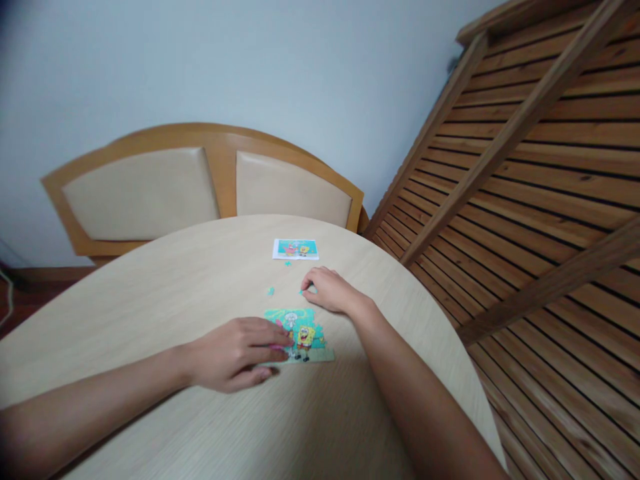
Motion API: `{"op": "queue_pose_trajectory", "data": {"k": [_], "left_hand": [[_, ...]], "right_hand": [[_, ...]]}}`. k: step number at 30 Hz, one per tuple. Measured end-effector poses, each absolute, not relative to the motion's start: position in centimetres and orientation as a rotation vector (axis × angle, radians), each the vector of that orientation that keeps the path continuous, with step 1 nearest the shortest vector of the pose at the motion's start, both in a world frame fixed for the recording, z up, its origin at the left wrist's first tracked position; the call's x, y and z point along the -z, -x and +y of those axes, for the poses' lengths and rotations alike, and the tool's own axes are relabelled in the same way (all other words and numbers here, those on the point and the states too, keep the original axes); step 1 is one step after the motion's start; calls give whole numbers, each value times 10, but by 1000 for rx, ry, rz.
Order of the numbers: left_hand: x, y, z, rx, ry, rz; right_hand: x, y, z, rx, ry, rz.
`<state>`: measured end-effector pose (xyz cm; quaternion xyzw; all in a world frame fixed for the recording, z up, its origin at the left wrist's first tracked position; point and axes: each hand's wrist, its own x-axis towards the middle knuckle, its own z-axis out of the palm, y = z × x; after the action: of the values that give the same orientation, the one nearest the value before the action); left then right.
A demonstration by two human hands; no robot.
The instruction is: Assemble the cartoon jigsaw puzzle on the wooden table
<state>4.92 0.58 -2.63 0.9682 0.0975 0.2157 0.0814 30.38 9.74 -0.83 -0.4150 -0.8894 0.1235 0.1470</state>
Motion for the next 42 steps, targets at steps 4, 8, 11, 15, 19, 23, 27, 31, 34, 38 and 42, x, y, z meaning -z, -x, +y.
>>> {"op": "queue_pose_trajectory", "data": {"k": [4, 8, 11, 15, 19, 23, 27, 31, 34, 38, 42], "left_hand": [[27, -49, 6, -630, -2909, 328], [22, -48, 8, -617, -2953, 489], [19, -46, 9, -598, -2993, 663], [17, -45, 11, -557, -3048, 871], [17, -44, 12, -525, -3064, 951], [18, -44, 12, -551, -3051, 943], [17, -44, 12, -571, -3037, 934], [17, -44, 12, -571, -3041, 946], [17, -44, 12, -557, -3045, 942], [18, -44, 12, -530, -3045, 958], [18, -44, 13, -520, -3051, 961]], "right_hand": [[3, -301, 94, -416, 1241, -2565], [2, -302, 94, -546, 1215, -2537], [-2, -304, 94, -676, 1235, -2495], [-9, -305, 89, -847, 1263, -2425], [-15, -303, 84, -1008, 1295, -2449], [-20, -301, 80, -1047, 1350, -2543], [-22, -303, 79, -1045, 1349, -2595], [-23, -305, 80, -1132, 1369, -2562], [-22, -305, 79, -1195, 1393, -2531], [-21, -305, 80, -1188, 1380, -2538], [-18, -306, 82, -1177, 1373, -2554]]}}
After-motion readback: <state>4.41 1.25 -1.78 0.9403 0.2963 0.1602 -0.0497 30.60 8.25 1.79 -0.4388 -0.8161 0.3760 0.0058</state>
